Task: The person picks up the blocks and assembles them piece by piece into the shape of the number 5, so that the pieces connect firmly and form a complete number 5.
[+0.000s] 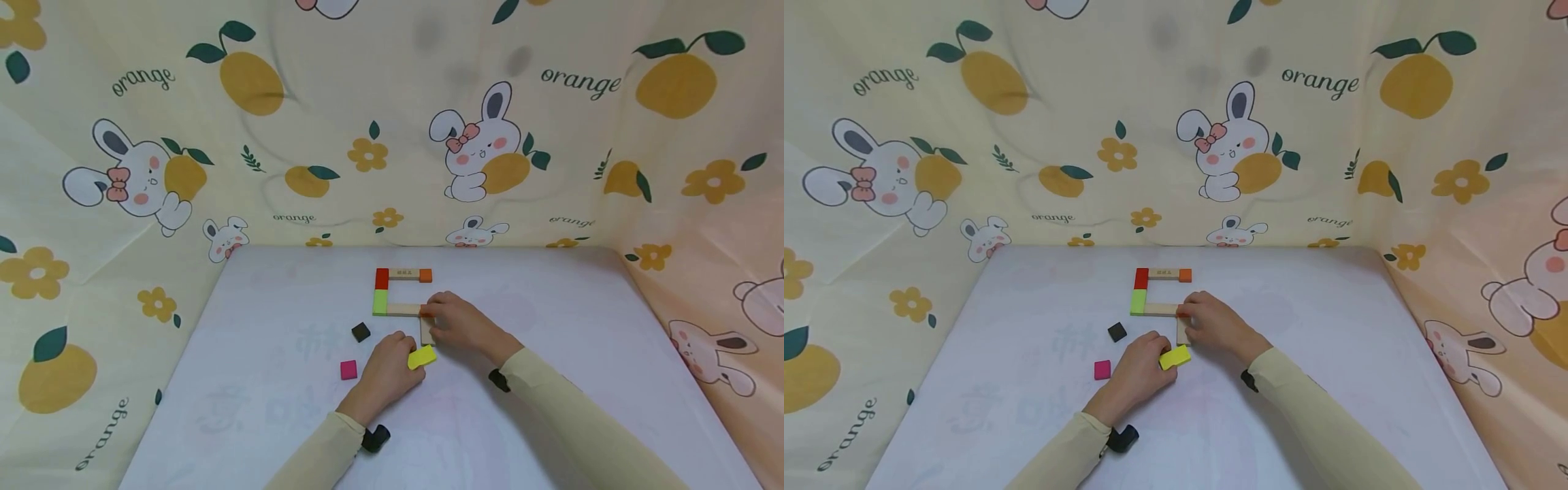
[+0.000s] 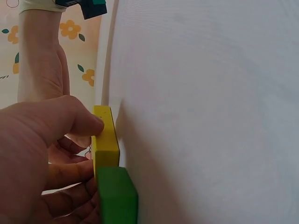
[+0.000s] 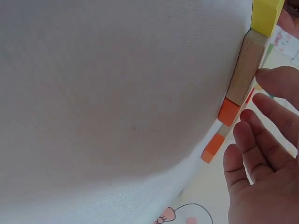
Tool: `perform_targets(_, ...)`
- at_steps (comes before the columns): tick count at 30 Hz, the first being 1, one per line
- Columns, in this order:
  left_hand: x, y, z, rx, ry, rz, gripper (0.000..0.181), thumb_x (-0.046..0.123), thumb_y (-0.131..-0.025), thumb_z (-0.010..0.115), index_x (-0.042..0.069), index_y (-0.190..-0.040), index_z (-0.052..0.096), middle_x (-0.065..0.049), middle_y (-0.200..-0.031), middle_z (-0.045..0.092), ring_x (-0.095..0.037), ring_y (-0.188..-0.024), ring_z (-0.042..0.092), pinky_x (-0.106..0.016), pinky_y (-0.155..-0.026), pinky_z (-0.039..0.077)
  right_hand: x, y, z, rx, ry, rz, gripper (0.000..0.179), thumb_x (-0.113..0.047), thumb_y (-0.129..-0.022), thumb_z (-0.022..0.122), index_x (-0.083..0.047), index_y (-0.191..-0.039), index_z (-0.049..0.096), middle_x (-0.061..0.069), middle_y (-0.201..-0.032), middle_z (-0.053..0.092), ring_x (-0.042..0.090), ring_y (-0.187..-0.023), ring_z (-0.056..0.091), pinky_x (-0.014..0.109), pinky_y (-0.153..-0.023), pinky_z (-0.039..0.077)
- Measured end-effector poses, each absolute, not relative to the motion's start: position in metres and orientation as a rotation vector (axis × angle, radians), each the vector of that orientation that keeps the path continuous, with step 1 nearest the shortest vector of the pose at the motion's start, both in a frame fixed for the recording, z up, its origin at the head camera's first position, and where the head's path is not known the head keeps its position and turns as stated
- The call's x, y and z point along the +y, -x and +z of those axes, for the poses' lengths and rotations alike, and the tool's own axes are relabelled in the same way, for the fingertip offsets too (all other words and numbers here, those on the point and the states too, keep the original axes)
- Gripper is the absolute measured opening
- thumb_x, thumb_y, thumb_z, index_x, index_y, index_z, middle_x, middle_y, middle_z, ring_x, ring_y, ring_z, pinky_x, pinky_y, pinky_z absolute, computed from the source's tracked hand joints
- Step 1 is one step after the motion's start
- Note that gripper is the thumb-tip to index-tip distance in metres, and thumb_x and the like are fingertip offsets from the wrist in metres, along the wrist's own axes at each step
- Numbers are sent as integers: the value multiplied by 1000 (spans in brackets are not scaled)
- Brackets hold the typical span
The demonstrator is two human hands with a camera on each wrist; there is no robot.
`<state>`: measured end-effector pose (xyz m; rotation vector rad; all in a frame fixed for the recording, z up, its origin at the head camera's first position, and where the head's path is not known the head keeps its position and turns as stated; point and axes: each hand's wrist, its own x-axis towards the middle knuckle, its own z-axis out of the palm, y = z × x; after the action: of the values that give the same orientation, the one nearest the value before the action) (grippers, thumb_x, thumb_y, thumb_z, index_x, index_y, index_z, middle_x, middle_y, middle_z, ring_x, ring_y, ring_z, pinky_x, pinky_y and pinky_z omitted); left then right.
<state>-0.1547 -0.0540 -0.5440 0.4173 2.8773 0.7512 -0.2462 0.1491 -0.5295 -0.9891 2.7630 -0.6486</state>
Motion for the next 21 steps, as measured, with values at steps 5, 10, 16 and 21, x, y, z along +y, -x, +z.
perform_targets(5, -53, 155, -545, 2872, -407, 752, 34, 28, -88, 87, 8, -113, 76, 2, -98, 62, -13, -86, 54, -29, -81, 53, 152, 245, -535, 2763, 991, -733, 36, -11, -96, 79, -11, -131, 77, 5, -129, 65, 25, -118, 59, 45, -104, 54)
perform_targets(10, -52, 155, -545, 2867, -410, 760, 35, 29, -88, 86, 8, -114, 76, 2, -98, 62, -13, -86, 54, -29, -81, 53, 162, 235, -532, 2798, 956, -882, 36, -14, -98, 77, -11, -134, 76, 6, -138, 65, 29, -129, 59, 51, -109, 51)
perform_targets(16, -60, 150, -540, 2937, -392, 858, 49, 39, -91, 84, 6, -125, 73, -4, -116, 65, -20, -107, 58, -35, -91, 58, 173, 218, -518, 2821, 1083, -880, 43, -20, -99, 72, -13, -141, 74, 4, -159, 52, 32, -151, 41, 59, -115, 45)
perform_targets(21, -93, 151, -528, 2946, -560, 990, 54, 40, -95, 82, 9, -138, 69, -2, -136, 61, -23, -130, 53, -41, -107, 53, 185, 202, -511, 2820, 1255, -765, 52, -22, -96, 73, -16, -147, 70, 5, -167, 45, 33, -157, 34, 62, -115, 44)
